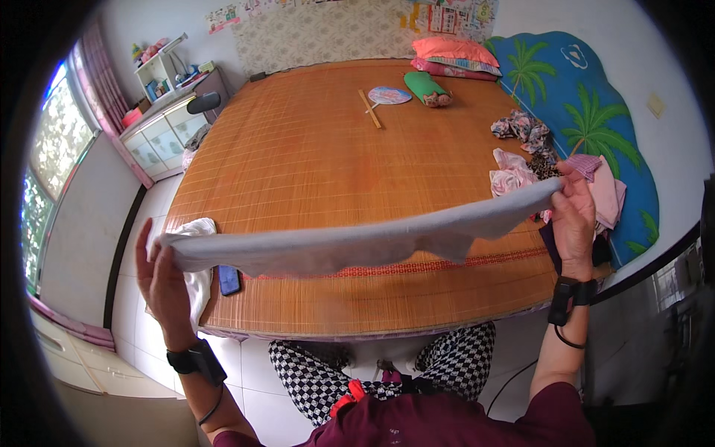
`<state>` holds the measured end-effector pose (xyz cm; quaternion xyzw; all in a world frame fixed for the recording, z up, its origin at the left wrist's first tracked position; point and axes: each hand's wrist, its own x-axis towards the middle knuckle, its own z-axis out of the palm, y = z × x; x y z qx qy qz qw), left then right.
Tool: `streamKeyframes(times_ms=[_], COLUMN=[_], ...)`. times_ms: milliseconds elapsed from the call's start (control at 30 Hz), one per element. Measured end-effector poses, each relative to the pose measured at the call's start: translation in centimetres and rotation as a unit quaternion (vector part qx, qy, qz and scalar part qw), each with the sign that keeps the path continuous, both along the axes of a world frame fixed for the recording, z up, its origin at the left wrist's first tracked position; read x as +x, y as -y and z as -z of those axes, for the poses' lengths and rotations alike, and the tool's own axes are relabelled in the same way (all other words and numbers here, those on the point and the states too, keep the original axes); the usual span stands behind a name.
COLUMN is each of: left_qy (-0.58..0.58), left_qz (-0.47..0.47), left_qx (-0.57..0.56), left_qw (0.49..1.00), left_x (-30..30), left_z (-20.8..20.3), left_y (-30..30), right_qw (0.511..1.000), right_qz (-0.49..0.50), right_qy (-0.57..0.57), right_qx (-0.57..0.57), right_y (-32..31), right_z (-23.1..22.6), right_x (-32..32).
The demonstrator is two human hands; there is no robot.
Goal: The person folds a gray tank top, a white top, and a white pleated shirt by hand, smoothing each item on a bed and placing them into a stack.
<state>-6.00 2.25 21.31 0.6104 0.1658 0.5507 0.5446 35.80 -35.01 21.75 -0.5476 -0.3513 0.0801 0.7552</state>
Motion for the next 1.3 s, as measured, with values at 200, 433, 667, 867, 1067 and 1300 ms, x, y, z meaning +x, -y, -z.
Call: streamKeyframes(times_ms=[200, 433, 667, 867, 1067, 1300], left_qy=[-0.071, -0.085, -0.003, -0.075, -0.236, -0.239], left_qz=[-0.013, -0.097, -0.081, -0.040, -0.053, -0.057], left_qx=[-0.072, -0.081, -0.043, -0.022, -0.099, -0.189], left_qw=[0.995, 0.988, 0.996, 0.996, 0.965, 0.951], left_x=[4.8, 8.8, 8.0, 3.3, 0.0, -5.1], left_z=[3.8, 5.0, 1.4, 12.7, 29.1, 32.0], left_y=[-5.9, -13.7, -10.0, -4.8, 1.8, 6.2], right_qw=[0.998, 0.992, 0.989, 0.990, 0.968, 0.936], right_qz=[0.024, 0.099, 0.108, 0.083, 0.062, 0.082], right_qy=[-0.013, 0.050, 0.099, 0.096, -0.033, -0.097], right_qx=[-0.062, -0.060, 0.031, -0.055, -0.242, -0.328], right_y=[-4.0, -12.3, -12.3, -6.8, -0.4, 2.1], right_z=[6.0, 4.4, -0.3, 11.1, 30.0, 32.8], right_x=[7.1, 12.5, 9.9, 7.6, 5.0, 1.2])
